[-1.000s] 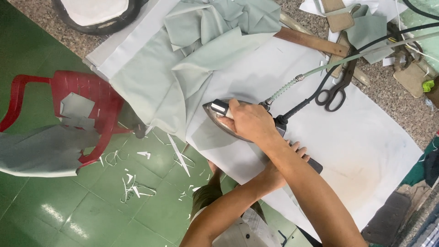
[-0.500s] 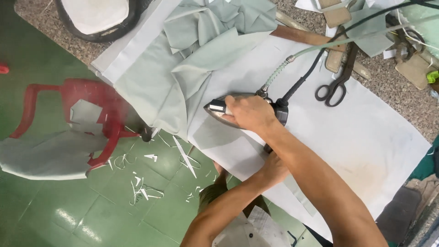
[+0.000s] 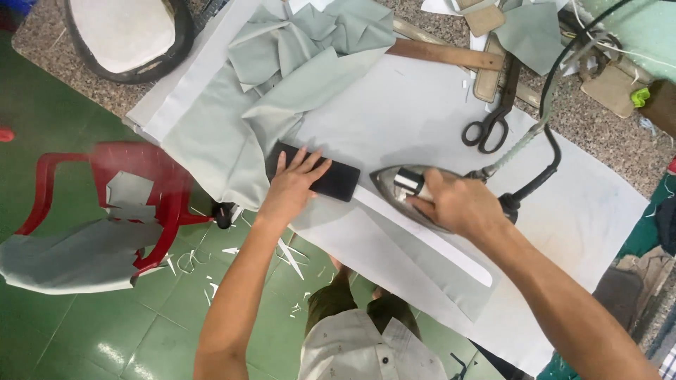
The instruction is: The person irons a white fabric strip on a worktable using a steam iron and a black pressing block. They then use scissors to trim the edges of the strip and continue ironing the fabric.
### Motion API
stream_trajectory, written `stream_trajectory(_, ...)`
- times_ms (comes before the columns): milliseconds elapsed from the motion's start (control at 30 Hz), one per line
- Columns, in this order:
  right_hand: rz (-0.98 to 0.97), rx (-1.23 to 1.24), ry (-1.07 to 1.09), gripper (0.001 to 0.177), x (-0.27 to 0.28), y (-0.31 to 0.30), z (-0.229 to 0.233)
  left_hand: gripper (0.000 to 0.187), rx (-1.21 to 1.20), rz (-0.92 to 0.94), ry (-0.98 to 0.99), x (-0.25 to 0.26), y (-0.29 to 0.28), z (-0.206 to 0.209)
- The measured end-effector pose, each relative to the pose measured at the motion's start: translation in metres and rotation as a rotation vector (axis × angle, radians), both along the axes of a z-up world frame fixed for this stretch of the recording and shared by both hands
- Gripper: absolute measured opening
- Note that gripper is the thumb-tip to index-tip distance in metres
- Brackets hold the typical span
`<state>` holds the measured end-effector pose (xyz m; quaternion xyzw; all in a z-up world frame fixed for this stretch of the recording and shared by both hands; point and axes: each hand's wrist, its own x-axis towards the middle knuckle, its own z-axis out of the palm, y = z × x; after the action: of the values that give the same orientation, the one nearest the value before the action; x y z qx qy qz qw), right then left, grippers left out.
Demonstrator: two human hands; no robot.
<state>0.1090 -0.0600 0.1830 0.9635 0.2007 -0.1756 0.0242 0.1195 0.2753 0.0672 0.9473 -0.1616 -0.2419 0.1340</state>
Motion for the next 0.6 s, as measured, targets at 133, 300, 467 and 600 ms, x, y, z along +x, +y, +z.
stream_trajectory(133,0.042,0.075,0.057,0.046,-0.020,0.015,-0.022,0.086,-0.054,0.023,0.092,0.011,0.000,0.002)
stream_trajectory(300,0.061,0.146,0.110,0.052,-0.027,0.035,-0.033,0.088,0.037,0.015,0.141,0.018,-0.003,0.017)
stream_trajectory(467,0.077,0.217,0.166,0.050,-0.024,0.034,-0.028,0.091,0.121,0.006,0.101,0.019,-0.012,0.022)
stream_trajectory(600,0.071,0.223,0.293,0.052,-0.019,0.036,-0.009,0.096,0.225,0.017,-0.042,0.011,-0.024,-0.005)
